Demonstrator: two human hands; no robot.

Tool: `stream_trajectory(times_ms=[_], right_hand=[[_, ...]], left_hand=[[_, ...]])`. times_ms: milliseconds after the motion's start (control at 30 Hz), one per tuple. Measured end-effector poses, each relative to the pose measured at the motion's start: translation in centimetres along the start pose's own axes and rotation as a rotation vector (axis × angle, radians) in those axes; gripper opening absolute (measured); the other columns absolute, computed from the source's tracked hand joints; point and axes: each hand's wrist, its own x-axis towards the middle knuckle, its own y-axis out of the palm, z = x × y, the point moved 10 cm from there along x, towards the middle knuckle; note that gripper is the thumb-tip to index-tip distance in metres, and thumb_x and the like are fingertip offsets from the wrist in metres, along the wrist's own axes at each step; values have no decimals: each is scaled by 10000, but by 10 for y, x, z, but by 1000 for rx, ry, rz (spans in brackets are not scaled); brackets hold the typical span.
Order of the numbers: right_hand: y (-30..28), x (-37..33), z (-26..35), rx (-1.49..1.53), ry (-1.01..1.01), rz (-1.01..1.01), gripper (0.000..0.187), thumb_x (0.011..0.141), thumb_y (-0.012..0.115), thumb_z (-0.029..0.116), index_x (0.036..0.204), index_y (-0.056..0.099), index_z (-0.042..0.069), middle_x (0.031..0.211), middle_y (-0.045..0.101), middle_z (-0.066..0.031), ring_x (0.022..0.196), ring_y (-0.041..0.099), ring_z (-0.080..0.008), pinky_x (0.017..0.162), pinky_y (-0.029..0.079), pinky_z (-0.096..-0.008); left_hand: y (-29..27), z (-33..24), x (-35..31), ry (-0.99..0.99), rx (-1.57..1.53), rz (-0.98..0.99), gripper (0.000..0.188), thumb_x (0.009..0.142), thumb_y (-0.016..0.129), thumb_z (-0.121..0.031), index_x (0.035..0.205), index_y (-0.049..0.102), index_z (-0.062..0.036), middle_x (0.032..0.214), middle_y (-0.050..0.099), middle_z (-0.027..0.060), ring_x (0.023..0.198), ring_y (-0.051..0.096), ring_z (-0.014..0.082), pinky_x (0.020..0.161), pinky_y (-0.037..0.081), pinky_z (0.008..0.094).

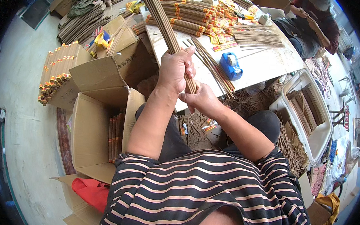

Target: The person gathers thin wooden sticks into small bundles, wraps each bundle with a yellow and red paper label, and secures it with clear tape. Bundles are then placed into a cardboard box. The person repeats this process multiple times.

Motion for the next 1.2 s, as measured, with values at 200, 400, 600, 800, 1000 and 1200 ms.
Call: stream_trajectory(times_ms=[200, 400, 600, 800, 1000, 1200], right_hand=[[3, -32, -12, -376, 37, 327, 299, 757, 708, 221, 915, 582, 0, 770, 585, -33, 722, 558, -104, 679, 468, -256], [-43, -22, 69, 160, -286, -56, 486, 840, 598, 311, 1164, 457, -22, 1001, 577, -93, 930, 557, -148, 850, 433, -295], [-30, -20, 75, 618, -260, -108, 192, 834, 575, 205, 748, 500, 51, 629, 532, -66, 554, 547, -184, 545, 463, -308], [-41, -24, 51, 771, -195, -242, 252, 827, 550, 171, 655, 370, 135, 535, 331, 28, 442, 336, -101, 431, 297, -258], [-46, -25, 47, 777, -207, -323, 252, 816, 542, 155, 640, 362, 142, 524, 304, 34, 425, 290, -99, 426, 275, -263], [-42, -27, 44, 757, -195, -316, 273, 831, 519, 154, 615, 352, 150, 527, 281, 47, 427, 269, -82, 412, 268, -253]], left_hand=[[-9, -19, -11, -58, 57, 32, 205, 806, 592, -55, 650, 459, -70, 491, 411, -8, 353, 381, 90, 348, 319, 241], [9, 23, -65, -328, 265, 200, 200, 802, 607, -78, 646, 483, -65, 479, 428, -6, 338, 389, 85, 322, 325, 229], [21, 74, -96, -524, 408, 348, 137, 751, 611, -58, 671, 501, -74, 461, 406, -24, 330, 395, 68, 308, 308, 216], [17, 81, -94, -507, 540, 329, 157, 718, 618, -37, 606, 508, -41, 430, 410, -6, 317, 385, 71, 292, 313, 227], [13, 82, -90, -508, 594, 301, 185, 705, 615, -20, 567, 491, -33, 422, 405, 15, 307, 373, 82, 280, 302, 242], [10, 86, -93, -523, 559, 320, 207, 690, 594, 14, 532, 469, -34, 432, 410, 25, 313, 396, 93, 264, 315, 250]])
